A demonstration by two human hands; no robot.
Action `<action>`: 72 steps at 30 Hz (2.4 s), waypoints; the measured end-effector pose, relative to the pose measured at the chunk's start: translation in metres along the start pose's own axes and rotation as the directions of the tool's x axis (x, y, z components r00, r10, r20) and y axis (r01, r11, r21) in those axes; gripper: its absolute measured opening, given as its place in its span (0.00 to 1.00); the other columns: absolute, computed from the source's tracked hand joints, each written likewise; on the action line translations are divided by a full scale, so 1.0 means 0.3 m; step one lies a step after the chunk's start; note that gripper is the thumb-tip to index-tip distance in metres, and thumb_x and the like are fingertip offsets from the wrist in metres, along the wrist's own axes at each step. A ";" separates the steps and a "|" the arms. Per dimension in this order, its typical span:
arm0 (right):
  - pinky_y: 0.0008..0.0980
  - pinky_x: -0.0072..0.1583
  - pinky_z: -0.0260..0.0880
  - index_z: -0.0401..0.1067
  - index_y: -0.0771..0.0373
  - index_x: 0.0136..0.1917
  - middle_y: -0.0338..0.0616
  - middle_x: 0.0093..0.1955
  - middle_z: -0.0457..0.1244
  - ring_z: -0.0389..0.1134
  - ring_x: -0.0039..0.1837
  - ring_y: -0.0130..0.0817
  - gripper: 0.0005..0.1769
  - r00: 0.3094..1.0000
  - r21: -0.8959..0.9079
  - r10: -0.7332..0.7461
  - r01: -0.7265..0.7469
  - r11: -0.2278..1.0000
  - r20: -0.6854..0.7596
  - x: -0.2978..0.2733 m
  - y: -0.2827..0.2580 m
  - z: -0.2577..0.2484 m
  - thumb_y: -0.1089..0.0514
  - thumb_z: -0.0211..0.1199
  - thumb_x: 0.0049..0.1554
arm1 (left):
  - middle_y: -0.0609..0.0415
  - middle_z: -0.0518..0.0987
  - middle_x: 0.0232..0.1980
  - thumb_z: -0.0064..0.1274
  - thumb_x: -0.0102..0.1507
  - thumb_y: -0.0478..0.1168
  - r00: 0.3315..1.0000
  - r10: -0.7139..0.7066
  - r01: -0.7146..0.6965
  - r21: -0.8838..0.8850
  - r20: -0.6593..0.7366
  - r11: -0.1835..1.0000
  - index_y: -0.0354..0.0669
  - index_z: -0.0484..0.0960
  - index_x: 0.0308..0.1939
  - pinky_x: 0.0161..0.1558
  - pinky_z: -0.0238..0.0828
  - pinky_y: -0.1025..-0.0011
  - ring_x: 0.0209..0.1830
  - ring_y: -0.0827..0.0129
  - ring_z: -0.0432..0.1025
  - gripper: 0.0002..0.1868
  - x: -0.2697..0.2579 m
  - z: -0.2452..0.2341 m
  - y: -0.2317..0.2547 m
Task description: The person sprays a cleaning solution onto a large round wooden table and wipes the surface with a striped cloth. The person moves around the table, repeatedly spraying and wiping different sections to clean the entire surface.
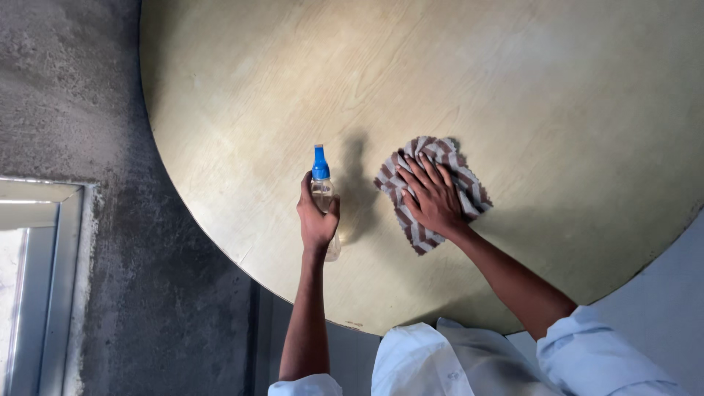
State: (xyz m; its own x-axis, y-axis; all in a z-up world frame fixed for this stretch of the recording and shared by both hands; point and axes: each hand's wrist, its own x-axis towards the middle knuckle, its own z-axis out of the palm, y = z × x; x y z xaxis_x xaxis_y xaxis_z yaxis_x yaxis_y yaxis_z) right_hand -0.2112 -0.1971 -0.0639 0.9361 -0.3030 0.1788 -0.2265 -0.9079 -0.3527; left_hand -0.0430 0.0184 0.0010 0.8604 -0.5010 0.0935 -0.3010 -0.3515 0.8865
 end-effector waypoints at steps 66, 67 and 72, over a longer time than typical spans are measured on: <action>0.52 0.77 0.44 0.59 0.48 0.79 0.43 0.81 0.53 0.47 0.83 0.43 0.31 0.976 0.004 -0.207 0.207 0.978 0.070 -0.091 0.506 -0.196 0.44 0.51 0.65 | 0.39 0.82 0.37 0.58 0.65 0.53 0.986 -0.064 -0.040 0.584 0.156 0.811 0.45 0.67 0.60 0.30 0.73 0.48 0.31 0.40 0.78 0.28 -0.038 0.447 0.137; 0.52 0.77 0.44 0.59 0.48 0.79 0.43 0.81 0.53 0.47 0.83 0.43 0.31 0.976 0.014 -0.207 0.207 0.978 0.068 -0.069 0.507 -0.195 0.44 0.51 0.65 | 0.38 0.82 0.37 0.59 0.64 0.54 0.984 -0.072 -0.041 0.604 0.161 0.796 0.45 0.67 0.59 0.30 0.73 0.48 0.31 0.40 0.78 0.28 -0.028 0.455 0.128; 0.51 0.78 0.44 0.60 0.49 0.79 0.42 0.81 0.54 0.48 0.84 0.41 0.30 0.980 0.049 -0.196 0.194 0.980 0.045 0.017 0.513 -0.202 0.45 0.51 0.65 | 0.35 0.83 0.37 0.59 0.64 0.54 0.973 -0.148 0.008 0.619 0.175 0.785 0.43 0.65 0.58 0.32 0.75 0.47 0.33 0.39 0.79 0.29 0.024 0.455 0.084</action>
State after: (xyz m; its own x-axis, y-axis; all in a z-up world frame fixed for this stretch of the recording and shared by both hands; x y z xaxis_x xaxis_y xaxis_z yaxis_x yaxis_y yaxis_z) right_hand -0.2577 -0.3558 -0.0615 0.9734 -0.1059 0.2033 -0.0272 -0.9340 -0.3562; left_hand -0.1004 -0.1021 -0.0378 0.8099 -0.5743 -0.1192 -0.4843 -0.7694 0.4164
